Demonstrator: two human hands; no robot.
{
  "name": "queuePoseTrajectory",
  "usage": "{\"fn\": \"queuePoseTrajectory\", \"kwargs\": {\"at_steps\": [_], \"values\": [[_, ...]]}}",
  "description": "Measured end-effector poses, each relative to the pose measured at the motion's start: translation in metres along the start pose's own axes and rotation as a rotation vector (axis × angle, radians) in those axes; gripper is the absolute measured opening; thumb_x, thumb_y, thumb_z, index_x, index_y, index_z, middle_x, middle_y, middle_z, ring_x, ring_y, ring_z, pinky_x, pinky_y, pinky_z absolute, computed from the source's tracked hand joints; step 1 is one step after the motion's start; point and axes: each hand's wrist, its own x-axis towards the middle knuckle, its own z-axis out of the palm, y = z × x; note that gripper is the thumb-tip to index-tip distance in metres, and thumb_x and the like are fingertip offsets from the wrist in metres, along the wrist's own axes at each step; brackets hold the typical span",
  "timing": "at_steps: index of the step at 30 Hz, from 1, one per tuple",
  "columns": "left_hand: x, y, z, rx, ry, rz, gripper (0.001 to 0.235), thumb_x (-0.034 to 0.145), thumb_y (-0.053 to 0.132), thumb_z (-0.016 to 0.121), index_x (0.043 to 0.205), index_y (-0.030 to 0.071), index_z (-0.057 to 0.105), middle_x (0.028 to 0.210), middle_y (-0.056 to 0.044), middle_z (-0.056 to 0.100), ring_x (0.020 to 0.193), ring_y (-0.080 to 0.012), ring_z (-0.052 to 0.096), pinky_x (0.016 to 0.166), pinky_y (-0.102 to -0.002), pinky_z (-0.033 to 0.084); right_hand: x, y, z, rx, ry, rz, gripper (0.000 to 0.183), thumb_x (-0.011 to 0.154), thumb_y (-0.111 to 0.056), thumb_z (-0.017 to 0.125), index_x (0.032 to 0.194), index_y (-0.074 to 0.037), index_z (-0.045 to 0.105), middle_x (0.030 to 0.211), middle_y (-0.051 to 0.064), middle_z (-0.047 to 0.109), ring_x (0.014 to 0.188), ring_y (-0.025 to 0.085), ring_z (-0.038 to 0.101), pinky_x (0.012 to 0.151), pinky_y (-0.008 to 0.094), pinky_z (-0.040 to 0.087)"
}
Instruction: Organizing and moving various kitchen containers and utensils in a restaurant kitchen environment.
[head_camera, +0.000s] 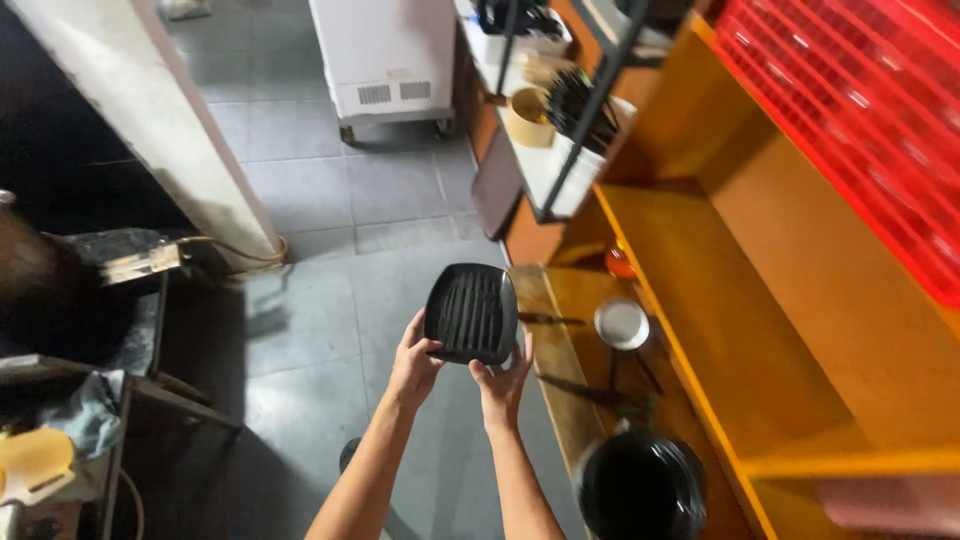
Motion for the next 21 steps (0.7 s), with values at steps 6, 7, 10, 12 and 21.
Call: {"fn": "queuePoseTrajectory", "kwargs": {"at_steps": [6,7,10,12,21], "values": [[0.071,0.094,-0.024,0.006,-0.111,0.015,0.082,0.08,-0.004,0.052,0.159,0.01,0.032,0.156,-0.007,0.041,0.133,-0.0223,0.05,0.101,-0.042,0.047,0.07,0.026,0.097,0.01,-0.128,-0.007,0.121,0.077,-0.028,0.091,0.164,-0.011,0.008,0.151,0.019,0.044,0.138,0.029,0.047,0.115,0.046,0.043],[0.083,0.114,-0.021,0.008,-0.124,0.001,0.082,0.08,-0.004,0.052,0.159,0.01,0.032,0.156,-0.007,0.041,0.133,-0.0223,0.05,0.101,-0.042,0.047,0.08,0.022,0.119,0.006,-0.112,-0.015,0.121,0.077,-0.028,0.091,0.164,-0.011,0.008,0.151,0.019,0.044,0.138,0.029,0.047,0.115,0.046,0.043],[0.119,0.166,-0.019,0.024,-0.167,-0.007,0.086,0.081,-0.002,0.054,0.161,0.013,0.027,0.162,-0.005,0.035,0.139,-0.0225,0.045,0.107,-0.042,0.042,0.106,0.019,0.174,0.046,-0.075,-0.011,0.118,0.077,-0.029,0.087,0.163,-0.012,0.008,0.157,0.013,0.038,0.142,0.026,0.043,0.117,0.046,0.039],[0.155,0.194,-0.022,0.154,-0.251,0.008,0.09,0.082,-0.003,0.06,0.162,0.013,0.022,0.164,-0.007,0.033,0.144,-0.0237,0.04,0.113,-0.042,0.038,0.128,0.032,0.198,0.001,-0.012,-0.067,0.114,0.075,-0.022,0.083,0.163,-0.01,0.012,0.158,0.015,0.04,0.144,0.029,0.043,0.118,0.047,0.037],[0.279,0.208,-0.073,0.507,-0.184,-0.192,0.095,0.083,-0.001,0.064,0.163,0.016,0.016,0.164,-0.007,0.034,0.141,-0.0244,0.045,0.111,-0.042,0.041,0.209,0.062,0.271,-0.018,-0.021,-0.027,0.102,0.08,0.004,0.069,0.161,-0.013,0.01,0.156,0.016,0.037,0.128,0.032,0.054,0.105,0.046,0.05]]}}
